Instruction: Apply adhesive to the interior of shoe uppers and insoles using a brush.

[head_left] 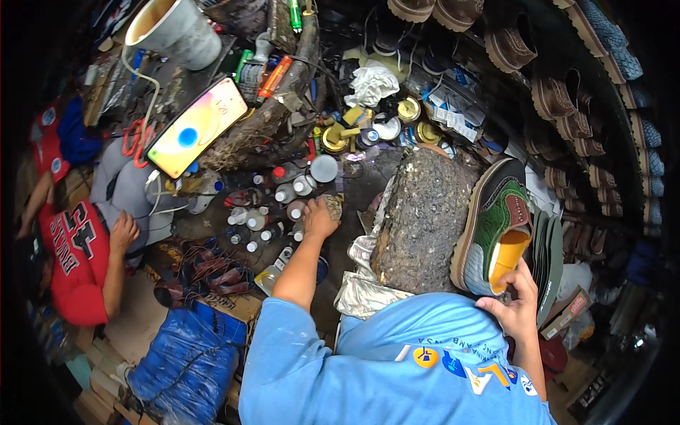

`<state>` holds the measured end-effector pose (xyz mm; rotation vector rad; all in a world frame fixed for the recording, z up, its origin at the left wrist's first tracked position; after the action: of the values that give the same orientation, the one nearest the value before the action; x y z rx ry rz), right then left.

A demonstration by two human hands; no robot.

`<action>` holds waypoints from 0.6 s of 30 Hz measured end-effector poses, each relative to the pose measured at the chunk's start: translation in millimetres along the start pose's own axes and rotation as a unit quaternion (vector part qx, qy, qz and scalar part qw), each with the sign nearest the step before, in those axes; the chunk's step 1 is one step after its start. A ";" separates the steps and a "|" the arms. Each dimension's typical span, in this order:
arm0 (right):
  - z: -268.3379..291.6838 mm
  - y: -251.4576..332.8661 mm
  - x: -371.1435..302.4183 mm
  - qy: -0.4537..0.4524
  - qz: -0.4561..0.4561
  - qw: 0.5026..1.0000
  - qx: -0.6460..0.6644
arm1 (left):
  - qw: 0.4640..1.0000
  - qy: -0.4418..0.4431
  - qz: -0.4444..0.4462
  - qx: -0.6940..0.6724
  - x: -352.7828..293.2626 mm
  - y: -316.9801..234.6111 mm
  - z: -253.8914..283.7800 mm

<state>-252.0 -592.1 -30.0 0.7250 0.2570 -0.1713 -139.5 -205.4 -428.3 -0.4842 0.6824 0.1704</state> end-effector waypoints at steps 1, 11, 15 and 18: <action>5.1 -5.1 -2.0 -0.011 -0.021 0.999 0.039 | 0.998 0.037 0.021 0.045 0.1 -5.1 -10.5; 30.5 -18.0 -56.8 -0.117 -0.016 0.993 -0.002 | 0.989 -0.018 0.083 0.118 36.6 0.0 -63.5; 19.7 -33.7 -70.7 -0.199 -0.075 0.968 0.135 | 0.983 -0.039 0.074 0.166 42.0 7.7 -74.7; 15.1 -34.5 -66.7 -0.150 -0.021 0.988 0.030 | 0.980 -0.036 0.072 0.183 46.0 8.7 -75.7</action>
<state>-321.4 -623.2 -21.6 0.7440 -0.0211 -0.3265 -149.5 -234.5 -511.8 -0.0755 0.6592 0.1926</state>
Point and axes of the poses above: each hand's wrist, its own x-axis towards the middle knuckle, its own z-axis out of the back of the hand, y = z × x, the point moved 6 cm from there along x, towards the middle knuckle, and after that the axes turned 6 degrees about -x, right-handed, at the moved point
